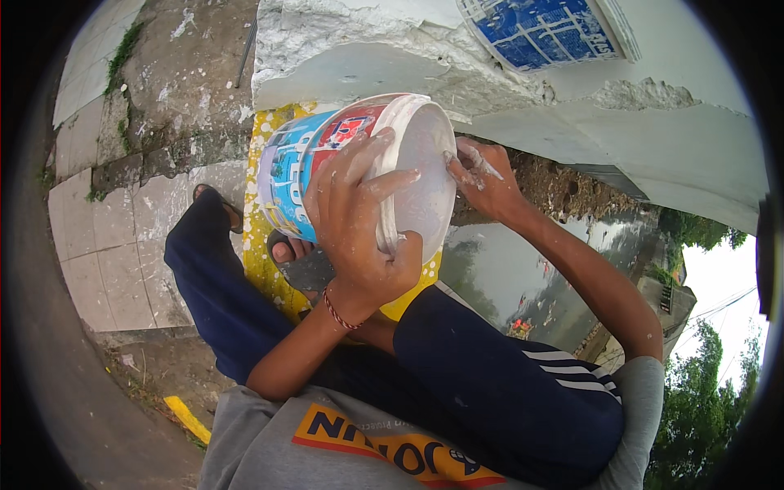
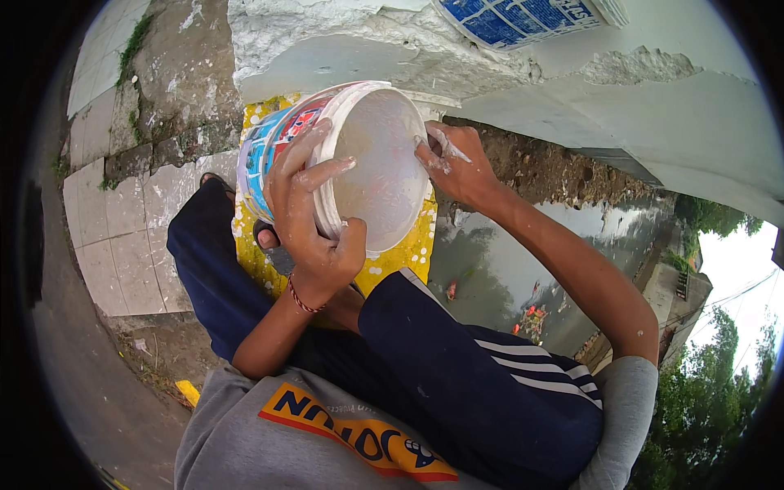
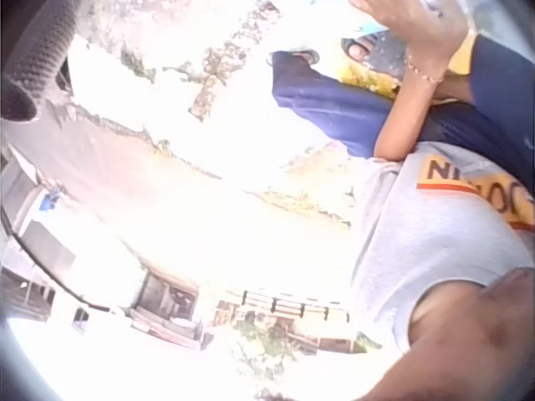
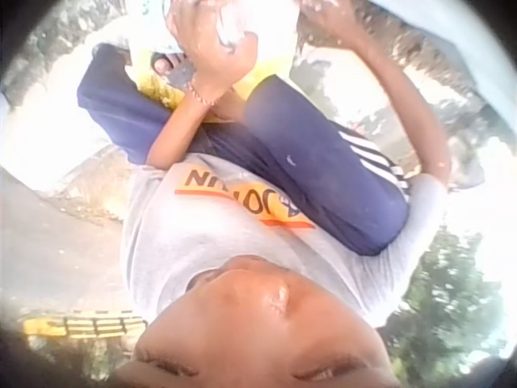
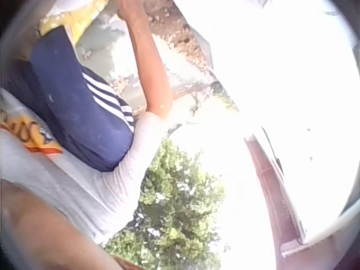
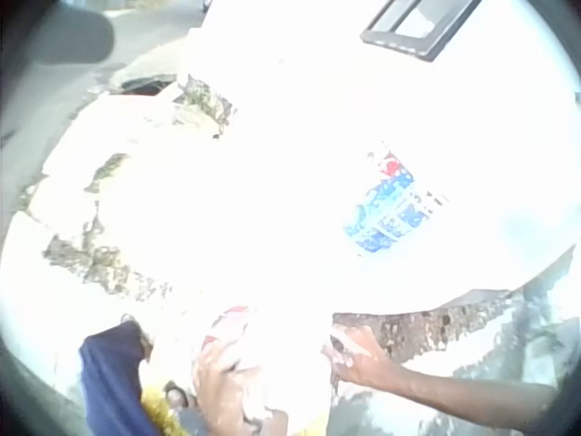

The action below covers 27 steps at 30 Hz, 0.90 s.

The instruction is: Mixing and applying filler/plaster to a damaged exterior wall next to a canal.

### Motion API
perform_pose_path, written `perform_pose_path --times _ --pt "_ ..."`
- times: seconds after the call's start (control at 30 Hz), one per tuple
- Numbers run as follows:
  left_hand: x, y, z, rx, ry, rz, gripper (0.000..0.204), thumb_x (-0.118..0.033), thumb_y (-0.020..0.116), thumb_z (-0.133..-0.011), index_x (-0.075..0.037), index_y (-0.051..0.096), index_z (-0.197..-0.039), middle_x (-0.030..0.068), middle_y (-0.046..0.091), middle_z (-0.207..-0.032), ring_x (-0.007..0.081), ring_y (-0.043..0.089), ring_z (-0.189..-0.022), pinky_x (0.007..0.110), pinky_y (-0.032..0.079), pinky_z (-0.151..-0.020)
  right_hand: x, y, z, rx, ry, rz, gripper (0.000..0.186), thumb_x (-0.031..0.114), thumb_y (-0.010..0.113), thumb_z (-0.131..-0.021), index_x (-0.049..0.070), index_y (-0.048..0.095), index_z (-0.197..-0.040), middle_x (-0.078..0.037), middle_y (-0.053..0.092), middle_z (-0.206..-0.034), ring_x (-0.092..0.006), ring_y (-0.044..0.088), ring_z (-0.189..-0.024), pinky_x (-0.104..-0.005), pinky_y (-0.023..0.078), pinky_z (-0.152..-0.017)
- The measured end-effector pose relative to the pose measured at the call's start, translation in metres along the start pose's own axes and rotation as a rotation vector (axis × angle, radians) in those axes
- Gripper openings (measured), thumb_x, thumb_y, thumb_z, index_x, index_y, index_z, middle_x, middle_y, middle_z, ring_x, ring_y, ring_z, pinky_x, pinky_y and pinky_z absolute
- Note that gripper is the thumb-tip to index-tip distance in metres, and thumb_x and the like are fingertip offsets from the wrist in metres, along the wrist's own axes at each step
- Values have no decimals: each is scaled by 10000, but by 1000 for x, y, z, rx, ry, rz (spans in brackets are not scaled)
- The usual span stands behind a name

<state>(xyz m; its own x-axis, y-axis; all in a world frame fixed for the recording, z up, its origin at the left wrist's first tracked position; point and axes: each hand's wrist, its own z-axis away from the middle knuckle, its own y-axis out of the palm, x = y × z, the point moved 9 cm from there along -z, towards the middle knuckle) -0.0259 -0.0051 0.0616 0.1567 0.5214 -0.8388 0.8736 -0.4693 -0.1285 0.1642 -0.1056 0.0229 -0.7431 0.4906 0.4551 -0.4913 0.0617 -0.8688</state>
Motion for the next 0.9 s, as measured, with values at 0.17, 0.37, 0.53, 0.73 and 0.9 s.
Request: perform_pose_path --times 0.17,0.37,0.53,0.73,0.9 --pt "-1 1 -1 5 19 11 456 -105 531 -566 -104 646 -1008 144 592 -1266 361 515 -1226 488 305 -1068 -5 -4 0 -38 37 -116 168 107 612 -846 -51 607 -902 -221 566 -675 -348 562 -575 -397 460 -583" --pt "-3 2 -2 14 20 -10 456 -104 530 -566 -102 647 -1007 144 596 -1262 356 523 -1215 485 311 -1061 13 -7 5 -41 -207 6 134 90 589 -864 -39 594 -899 -210 541 -664 -383 544 -577 -419 435 -556" --pt "-6 2 -2 16 25 -12 458 -104 530 -565 -98 645 -1009 145 599 -1265 351 525 -1215 480 309 -1060 19 -8 6 -106 -259 61 135 100 594 -876 -29 567 -848 -226 539 -682 -418 555 -618 -442 426 -556" --pt "0 4 -3 35 -4 43 464 -75 517 -589 -69 637 -1037 166 606 -1268 384 530 -1229 517 315 -1082 -1 0 8 3 -86 3 140 111 597 -890 -24 570 -914 -218 554 -739 -400 563 -641 -418 444 -588" --pt "0 5 -6 58 7 116 472 -41 513 -597 -37 623 -1056 203 629 -1225 424 561 -1195 530 365 -1072 -4 1 12 2 -85 48 160 126 597 -890 -32 576 -902 -206 561 -720 -399 565 -631 -420 452 -586"
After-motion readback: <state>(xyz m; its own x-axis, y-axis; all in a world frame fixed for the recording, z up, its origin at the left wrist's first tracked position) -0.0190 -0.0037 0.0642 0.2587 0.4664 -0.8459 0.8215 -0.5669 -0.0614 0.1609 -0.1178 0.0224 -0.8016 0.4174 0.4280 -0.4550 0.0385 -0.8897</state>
